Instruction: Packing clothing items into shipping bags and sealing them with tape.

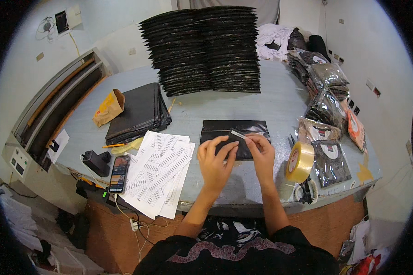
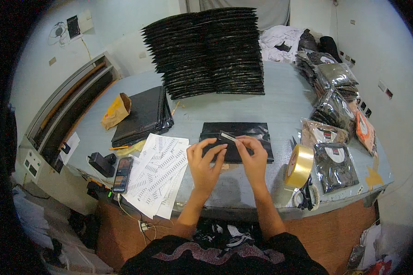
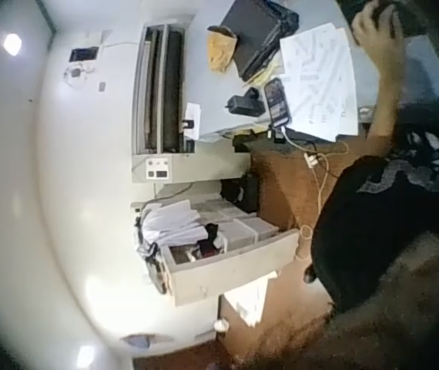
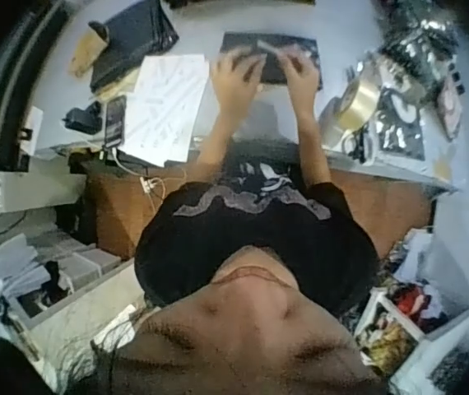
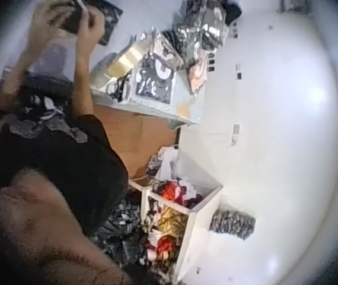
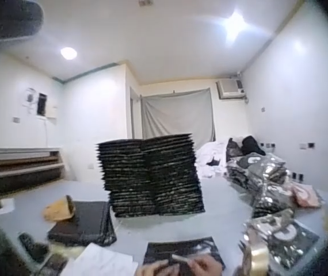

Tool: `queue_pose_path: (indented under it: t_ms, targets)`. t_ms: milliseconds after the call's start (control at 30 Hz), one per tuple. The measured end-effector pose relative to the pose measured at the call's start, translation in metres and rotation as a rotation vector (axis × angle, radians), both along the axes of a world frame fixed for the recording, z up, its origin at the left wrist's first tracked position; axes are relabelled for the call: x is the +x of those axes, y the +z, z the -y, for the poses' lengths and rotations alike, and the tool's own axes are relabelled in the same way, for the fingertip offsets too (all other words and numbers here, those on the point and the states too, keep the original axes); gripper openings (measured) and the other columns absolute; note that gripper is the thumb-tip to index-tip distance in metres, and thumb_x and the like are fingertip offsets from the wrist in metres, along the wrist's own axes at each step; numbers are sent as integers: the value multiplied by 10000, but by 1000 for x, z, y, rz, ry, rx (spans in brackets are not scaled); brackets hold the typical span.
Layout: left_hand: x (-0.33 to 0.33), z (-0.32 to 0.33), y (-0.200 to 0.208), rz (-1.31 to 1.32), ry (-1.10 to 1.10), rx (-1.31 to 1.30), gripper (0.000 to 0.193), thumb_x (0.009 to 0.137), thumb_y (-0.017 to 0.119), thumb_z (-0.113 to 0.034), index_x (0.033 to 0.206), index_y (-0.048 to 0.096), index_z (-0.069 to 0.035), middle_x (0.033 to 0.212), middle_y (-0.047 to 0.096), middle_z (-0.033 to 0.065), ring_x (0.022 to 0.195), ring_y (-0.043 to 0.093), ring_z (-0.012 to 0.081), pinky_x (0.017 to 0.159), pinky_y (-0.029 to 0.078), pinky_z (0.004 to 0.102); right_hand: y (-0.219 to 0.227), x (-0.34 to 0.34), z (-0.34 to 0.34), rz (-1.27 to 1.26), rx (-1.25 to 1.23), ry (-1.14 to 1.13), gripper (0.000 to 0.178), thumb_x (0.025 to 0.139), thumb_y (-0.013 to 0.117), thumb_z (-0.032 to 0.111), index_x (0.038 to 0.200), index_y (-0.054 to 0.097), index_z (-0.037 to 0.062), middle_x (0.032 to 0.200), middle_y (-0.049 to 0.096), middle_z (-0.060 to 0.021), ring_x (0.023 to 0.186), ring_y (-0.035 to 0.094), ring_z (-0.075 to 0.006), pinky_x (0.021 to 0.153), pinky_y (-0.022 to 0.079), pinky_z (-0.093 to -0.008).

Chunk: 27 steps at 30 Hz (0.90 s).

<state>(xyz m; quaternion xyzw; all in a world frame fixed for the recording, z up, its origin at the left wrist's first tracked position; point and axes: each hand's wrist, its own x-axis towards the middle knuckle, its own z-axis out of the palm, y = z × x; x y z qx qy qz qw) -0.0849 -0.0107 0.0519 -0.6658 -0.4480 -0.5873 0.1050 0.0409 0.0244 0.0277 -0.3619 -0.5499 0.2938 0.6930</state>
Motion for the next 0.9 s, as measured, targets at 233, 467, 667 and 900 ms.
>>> queue_pose_path:
  t_ms: [233,467,667,900]
  targets:
    - [0,24,-2,178,-207,-224,146,728,645,-140,846,642,-54,880,616,40,842,474,196,772,363,311,22,-13,45,620,517,-454,172,642,639,12,810,615,40,906,602,-51,918,519,-240,781,390,-336]
    - [-8,32,-7,210,-197,-273,138,721,647,-171,823,648,-78,860,631,7,801,503,178,741,353,304,17,-15,55,725,599,-530,228,610,667,47,833,629,77,925,600,-27,940,514,-224,769,367,-353]
    - [-15,33,-9,213,-176,-294,90,719,638,-133,783,647,-70,823,639,8,783,517,174,732,355,298,17,-17,59,704,535,-468,237,608,668,45,839,627,81,951,596,-29,942,504,-228,779,368,-349]
    - [-22,35,-6,214,-298,-375,73,722,631,-93,774,639,-43,799,636,49,789,528,183,715,390,294,17,-7,68,442,316,-291,253,609,658,22,852,619,78,964,584,-59,928,501,-248,817,372,-346]
